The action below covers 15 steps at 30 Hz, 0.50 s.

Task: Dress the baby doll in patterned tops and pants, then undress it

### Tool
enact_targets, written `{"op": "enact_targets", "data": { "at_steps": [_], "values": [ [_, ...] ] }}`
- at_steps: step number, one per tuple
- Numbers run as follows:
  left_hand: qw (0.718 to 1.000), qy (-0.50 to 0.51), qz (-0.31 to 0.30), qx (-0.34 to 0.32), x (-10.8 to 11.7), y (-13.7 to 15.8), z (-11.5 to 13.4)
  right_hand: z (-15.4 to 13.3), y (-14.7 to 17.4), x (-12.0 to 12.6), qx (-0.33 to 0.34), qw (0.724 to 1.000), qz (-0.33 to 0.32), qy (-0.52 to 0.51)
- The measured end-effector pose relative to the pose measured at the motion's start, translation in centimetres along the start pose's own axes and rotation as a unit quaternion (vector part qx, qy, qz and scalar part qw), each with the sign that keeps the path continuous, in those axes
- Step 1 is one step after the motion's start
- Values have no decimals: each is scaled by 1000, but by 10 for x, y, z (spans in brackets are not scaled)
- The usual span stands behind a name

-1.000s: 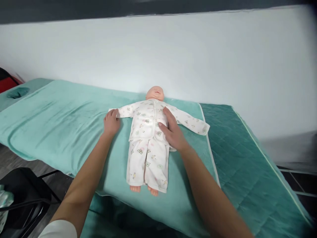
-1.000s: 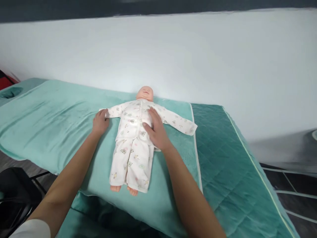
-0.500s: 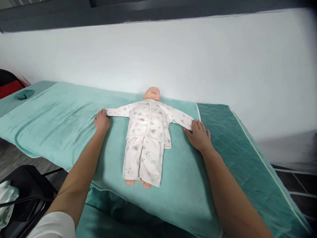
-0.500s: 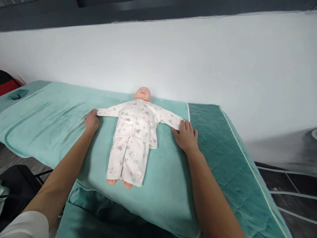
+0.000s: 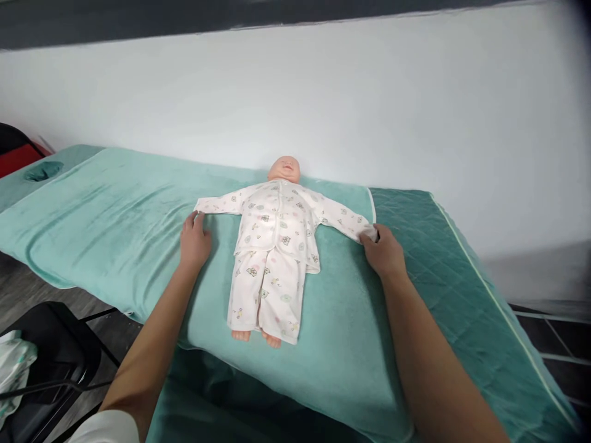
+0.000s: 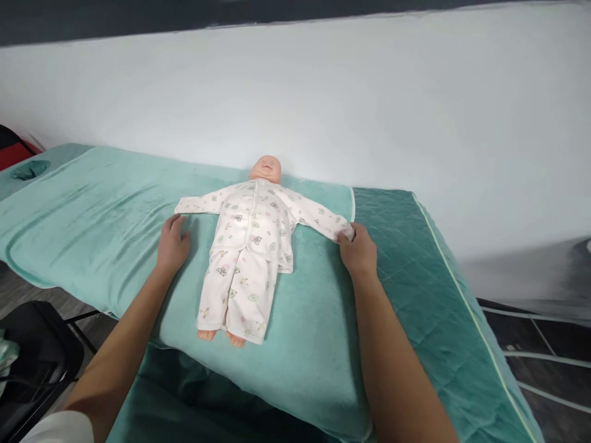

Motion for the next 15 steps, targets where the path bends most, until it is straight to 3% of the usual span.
{"op": "enact_targets", "data": {
  "at_steps": [5, 11, 15],
  "values": [
    [991, 104, -7, -78, 15, 63, 39, 5, -5, 14, -3, 994, 94, -51],
    [966, 234, -49, -96, 47, 140, 71, 11, -7, 25, -32, 983, 127, -131],
    [951, 227, -78, -194, 67, 187, 103, 17, -9, 39, -39, 964, 191, -182]
  ]
}}
Point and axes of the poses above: each hand's wrist, its own y-axis away from the middle knuckle, its own x-axis out of the back of the hand, z = x × y, the point moved 10 cm from there along -y, towards the middle knuckle, and after that the axes turned 2 degrees about -y, right-handed, at the moved point
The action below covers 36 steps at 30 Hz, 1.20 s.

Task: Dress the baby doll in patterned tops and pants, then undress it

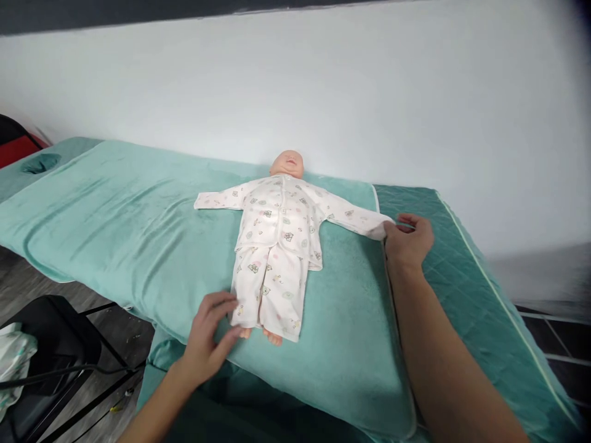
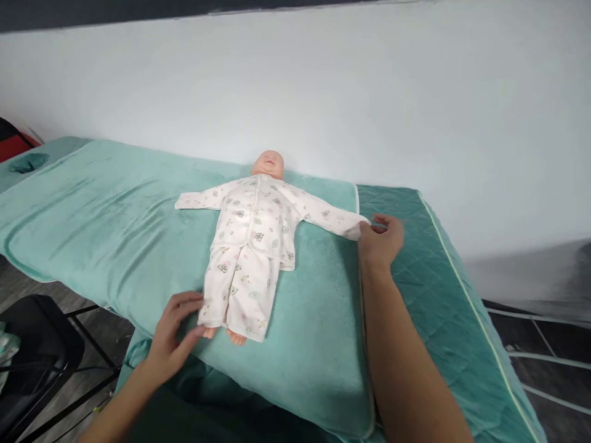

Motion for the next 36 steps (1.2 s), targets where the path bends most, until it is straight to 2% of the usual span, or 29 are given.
{"op": "enact_targets", "data": {
  "at_steps": [3, 6, 10, 12, 15, 17, 19, 20, 22, 24, 27, 30, 32, 36],
  "values": [
    [995, -72, -27, -56, -10, 13, 25, -8, 2, 8, 48, 998, 34, 0],
    [992, -108, -8, -67, -12, 13, 33, -25, 14, 5, 114, 993, 11, 6],
    [992, -99, 13, -75, -11, 5, 41, -74, 49, 5, 241, 970, -12, -9],
    [991, -100, 21, -85, -10, 3, 47, -101, 74, 8, 284, 958, -31, -32],
    [987, -114, 45, -101, -7, 7, 52, -140, 130, 18, 340, 934, -88, -71],
    [986, -119, 62, -99, -4, 13, 51, -159, 182, 23, 368, 912, -164, -81],
    [987, -120, 72, -81, -1, 20, 46, -171, 244, 21, 408, 861, -289, -90],
    [988, -120, 72, -71, 0, 23, 42, -173, 272, 23, 419, 842, -327, -93],
    [989, -121, 69, -50, 2, 30, 35, -168, 308, 25, 408, 832, -368, -80],
    [989, -124, 71, -25, 3, 35, 27, -160, 323, 24, 374, 846, -375, -59],
    [989, -127, 68, 28, 2, 38, 9, -153, 326, 21, 310, 868, -384, -59],
    [989, -122, 53, 59, -5, 35, -2, -157, 324, 19, 263, 874, -401, -79],
    [991, -110, 56, 56, -7, 31, -1, -165, 323, 23, 252, 878, -397, -87],
    [993, -78, 78, 33, -5, 26, 8, -180, 325, 30, 272, 878, -382, -97]
  ]
}}
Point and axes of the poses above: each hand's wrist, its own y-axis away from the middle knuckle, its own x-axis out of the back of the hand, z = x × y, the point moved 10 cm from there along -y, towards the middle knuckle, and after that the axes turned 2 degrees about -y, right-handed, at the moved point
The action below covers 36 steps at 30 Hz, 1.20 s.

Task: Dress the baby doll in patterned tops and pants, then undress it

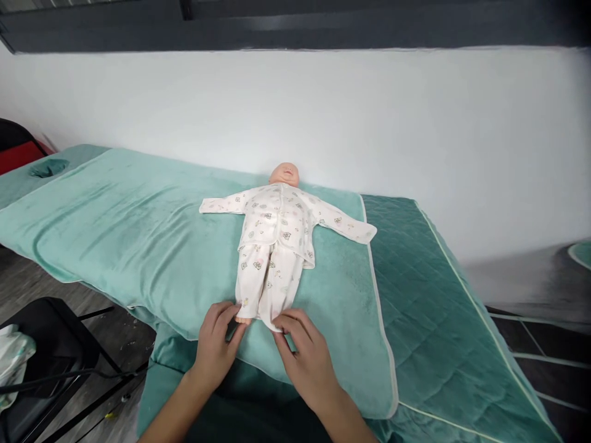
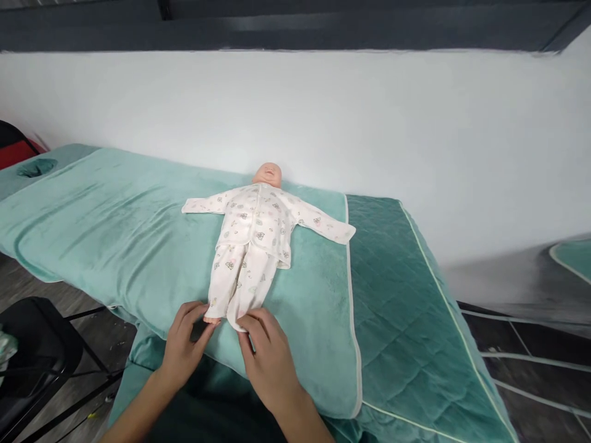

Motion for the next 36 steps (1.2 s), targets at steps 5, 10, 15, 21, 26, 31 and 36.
{"op": "enact_targets", "data": {
  "at_steps": [5, 10, 15, 21, 26, 31, 36],
  "values": [
    [1000, 7, 6, 5, 2, 4, 1, 3, 6, 1, -7, 1000, -3, -17],
    [997, 69, -19, 22, 6, 11, -20, 19, 8, 17, -26, 997, -23, -65],
    [953, 219, 57, 204, 4, -25, -82, 97, -31, 72, -154, 967, 138, -152],
    [776, 526, 32, 347, -76, -134, -119, 200, -110, 42, -301, 806, 231, -454],
    [673, 611, -108, 402, -144, -180, -116, 210, -147, 8, -292, 753, 233, -542],
    [628, 642, -127, 421, -168, -190, -119, 209, -144, 2, -307, 737, 240, -552],
    [621, 654, -130, 412, -175, -200, -117, 202, -143, 13, -292, 741, 266, -543]
  ]
}}
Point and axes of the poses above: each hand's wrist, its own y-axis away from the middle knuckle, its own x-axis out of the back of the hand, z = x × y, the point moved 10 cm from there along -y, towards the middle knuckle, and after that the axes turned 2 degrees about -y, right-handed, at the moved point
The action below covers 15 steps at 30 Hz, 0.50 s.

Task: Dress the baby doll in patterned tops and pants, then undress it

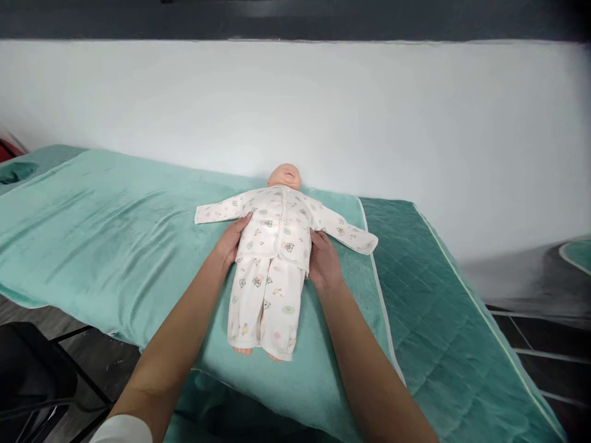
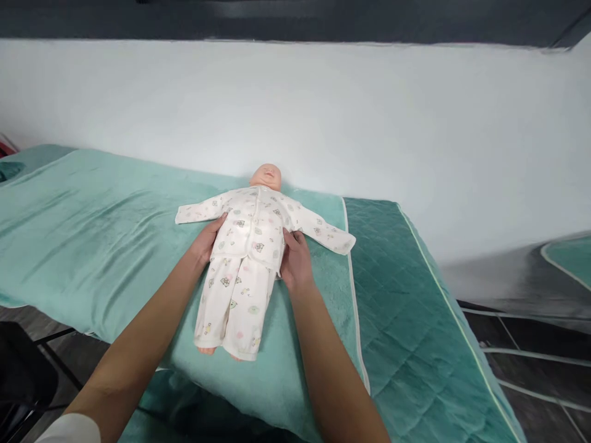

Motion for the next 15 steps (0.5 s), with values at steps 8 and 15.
{"op": "enact_targets", "data": {
  "at_steps": [8, 15],
  "values": [
    [999, 38, 1, 35, -7, -4, -3, 6, -9, 8, -44, 999, -6, -21],
    [976, 180, 87, -90, 45, -1, 42, -26, -27, 56, -20, 992, 58, -112]
  ]
}}
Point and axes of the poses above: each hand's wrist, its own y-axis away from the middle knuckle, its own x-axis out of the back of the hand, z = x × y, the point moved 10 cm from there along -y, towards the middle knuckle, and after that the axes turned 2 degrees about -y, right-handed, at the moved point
